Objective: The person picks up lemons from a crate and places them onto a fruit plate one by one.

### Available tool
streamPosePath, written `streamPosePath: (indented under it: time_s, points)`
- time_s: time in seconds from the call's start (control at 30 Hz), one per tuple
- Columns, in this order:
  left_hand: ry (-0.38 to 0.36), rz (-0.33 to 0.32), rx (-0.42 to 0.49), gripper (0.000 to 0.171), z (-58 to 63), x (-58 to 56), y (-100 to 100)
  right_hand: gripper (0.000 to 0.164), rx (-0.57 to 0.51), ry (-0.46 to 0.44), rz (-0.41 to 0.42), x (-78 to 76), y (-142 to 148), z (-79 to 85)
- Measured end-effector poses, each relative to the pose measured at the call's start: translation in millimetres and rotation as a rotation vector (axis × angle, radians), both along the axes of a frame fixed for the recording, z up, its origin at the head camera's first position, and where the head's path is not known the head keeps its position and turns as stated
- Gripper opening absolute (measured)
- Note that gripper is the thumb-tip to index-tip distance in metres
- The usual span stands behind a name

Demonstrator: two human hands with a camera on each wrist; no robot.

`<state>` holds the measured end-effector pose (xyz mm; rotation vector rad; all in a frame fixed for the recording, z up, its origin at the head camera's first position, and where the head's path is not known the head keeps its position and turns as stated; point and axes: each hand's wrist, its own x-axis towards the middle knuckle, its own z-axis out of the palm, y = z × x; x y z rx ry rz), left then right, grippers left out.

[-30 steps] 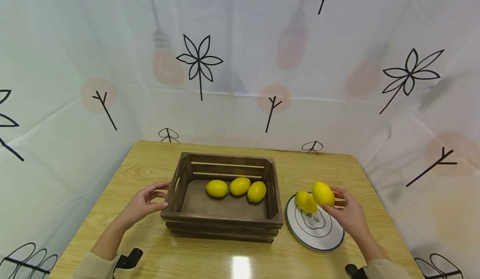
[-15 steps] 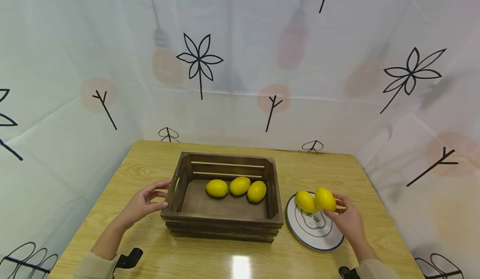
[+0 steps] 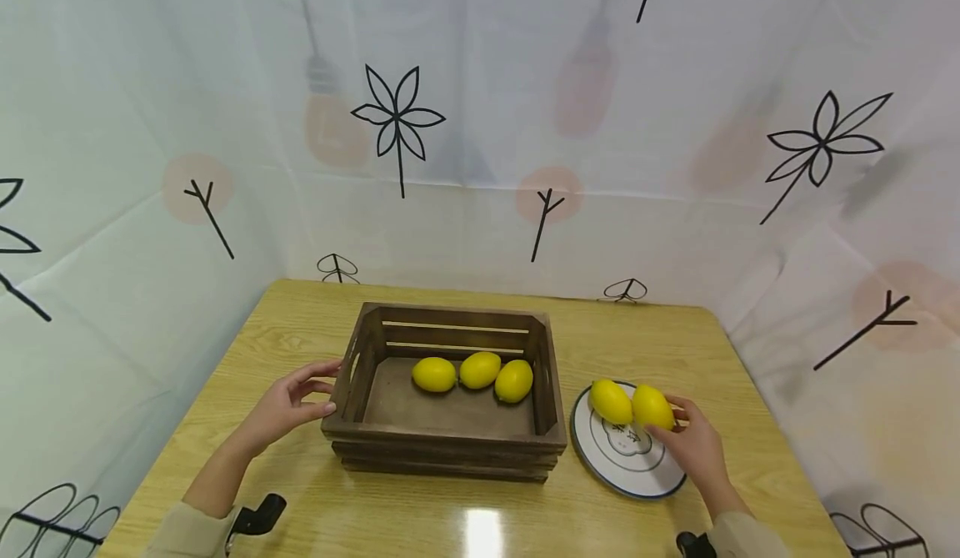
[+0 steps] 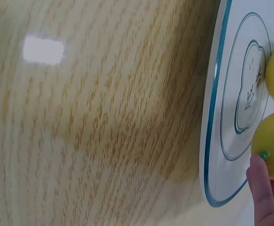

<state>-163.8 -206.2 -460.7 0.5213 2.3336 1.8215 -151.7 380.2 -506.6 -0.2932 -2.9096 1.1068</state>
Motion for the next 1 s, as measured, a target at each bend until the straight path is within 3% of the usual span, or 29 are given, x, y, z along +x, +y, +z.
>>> streamPosePath:
  time_s: [0.2, 0.53, 0.8, 1.0]
  points:
    - [-0.012, -0.008, 0.002, 0.059, -1.0, 1.6, 0, 0.070, 0.022, -0.042, 0.036, -6.5, 0, -2.7]
    - [0.005, -0.012, 0.012, 0.058, -0.7, 0.2, 0, 0.071, 0.054, -0.104, 0.088, -17.4, -4, 7.2]
    - [0.002, -0.013, 0.005, 0.059, -0.5, -0.5, 1, 0.075, 0.016, -0.128, 0.086, -14.9, 1, 11.1]
    - [0.000, -0.009, -0.005, 0.059, -0.1, -0.5, 0, 0.071, -0.013, -0.089, 0.096, -8.4, 2, 21.9]
